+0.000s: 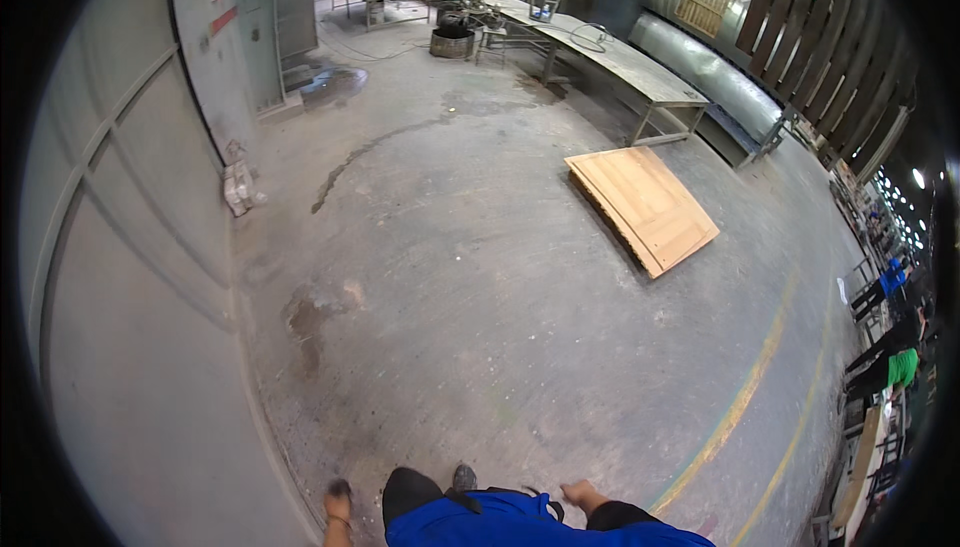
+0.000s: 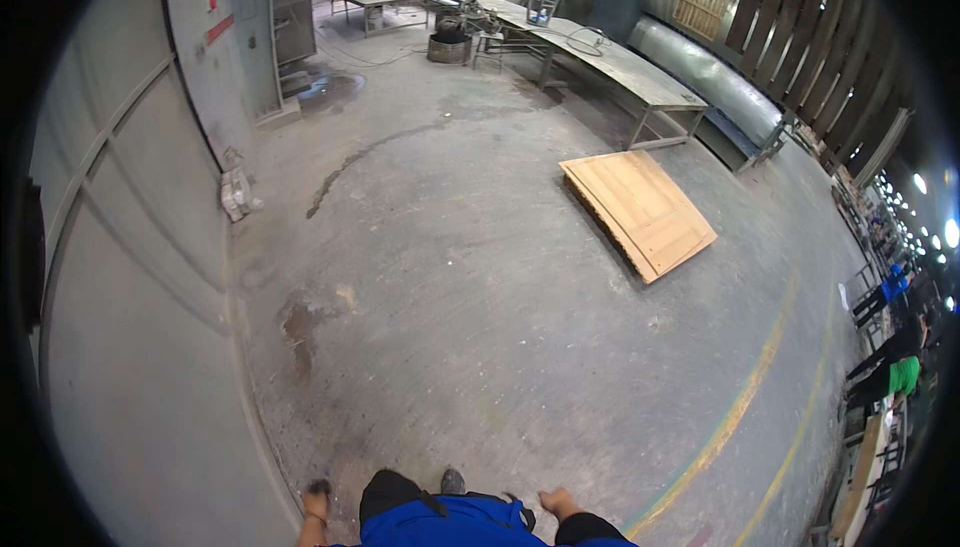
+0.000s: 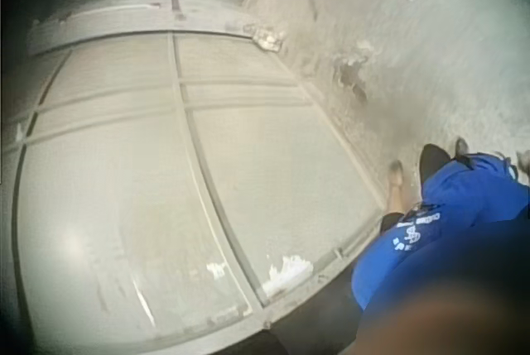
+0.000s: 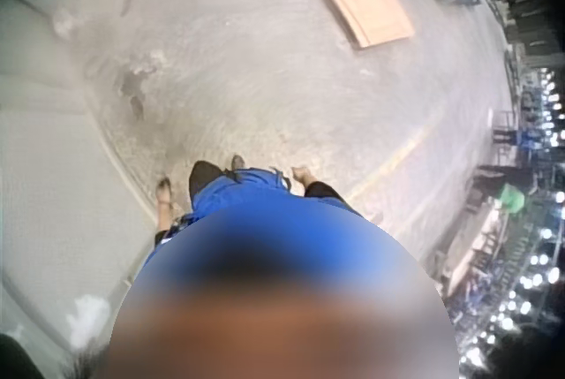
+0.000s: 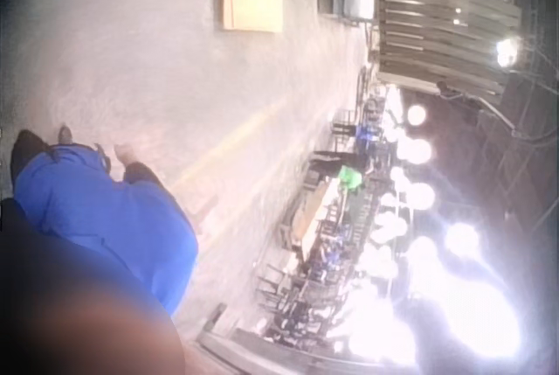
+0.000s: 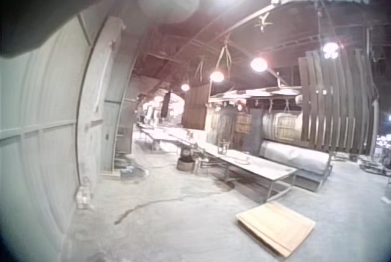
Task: The person uses a spray gun to apply finish to hanging wooden slatted panels in a workshop. They repeatedly lift, rotate, and reposition each panel to coat all sides, then walk to retrieve the spray gun and return to continue the process.
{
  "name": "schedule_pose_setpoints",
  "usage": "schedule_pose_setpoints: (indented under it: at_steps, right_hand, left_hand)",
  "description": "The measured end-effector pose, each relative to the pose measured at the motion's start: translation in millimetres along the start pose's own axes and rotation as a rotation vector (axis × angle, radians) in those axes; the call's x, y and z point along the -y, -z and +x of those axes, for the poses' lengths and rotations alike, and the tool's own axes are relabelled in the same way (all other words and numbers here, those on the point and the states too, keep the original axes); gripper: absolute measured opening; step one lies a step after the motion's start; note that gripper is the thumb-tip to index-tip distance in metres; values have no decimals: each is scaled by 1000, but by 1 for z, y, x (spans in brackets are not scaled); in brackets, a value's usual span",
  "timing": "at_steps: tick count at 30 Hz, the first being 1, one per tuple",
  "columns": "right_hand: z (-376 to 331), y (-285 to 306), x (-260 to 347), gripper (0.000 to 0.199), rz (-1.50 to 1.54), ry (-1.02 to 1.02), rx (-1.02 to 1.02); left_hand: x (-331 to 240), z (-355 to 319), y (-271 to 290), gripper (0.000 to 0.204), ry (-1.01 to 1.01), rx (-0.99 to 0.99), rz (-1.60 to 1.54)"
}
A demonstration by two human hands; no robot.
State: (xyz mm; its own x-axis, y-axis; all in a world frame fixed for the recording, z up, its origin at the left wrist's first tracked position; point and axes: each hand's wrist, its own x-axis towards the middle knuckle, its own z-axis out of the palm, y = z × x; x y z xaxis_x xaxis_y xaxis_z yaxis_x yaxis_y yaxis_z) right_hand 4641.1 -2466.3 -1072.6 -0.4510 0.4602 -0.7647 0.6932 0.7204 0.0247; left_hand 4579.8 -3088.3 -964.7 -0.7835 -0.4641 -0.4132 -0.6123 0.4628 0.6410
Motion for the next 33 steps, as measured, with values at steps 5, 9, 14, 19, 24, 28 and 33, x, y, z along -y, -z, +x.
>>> schedule_pose_setpoints:
  at_steps: [5, 9, 14, 19, 24, 28, 33]
  right_hand:
    - [100, 162, 200, 48, 447, 302, -10]
    - [153, 312, 318, 50, 522, 454, -134]
    - [230, 441, 353, 49, 679, 298, -149]
    - [288, 451, 320, 41, 1001, -48, 5]
    - [326, 471, 357, 43, 621, -202, 96]
    - [412, 583, 435, 41, 680, -226, 133]
    - [569, 793, 540, 40, 640, -100, 50]
  left_hand:
    - [-167, 146, -30, 35, -200, 88, -715]
    - [-193, 221, -91, 41, -337, 65, 275]
    - [-256, 336, -129, 37, 261, 471, 459]
    - [-421, 520, -178, 32, 204, 540, 543]
    - [-678, 745, -294, 25, -19, 356, 149]
    - [-902, 841, -399, 21, -87, 380, -306]
    - [-1052, 885, -487, 41, -273, 458, 215]
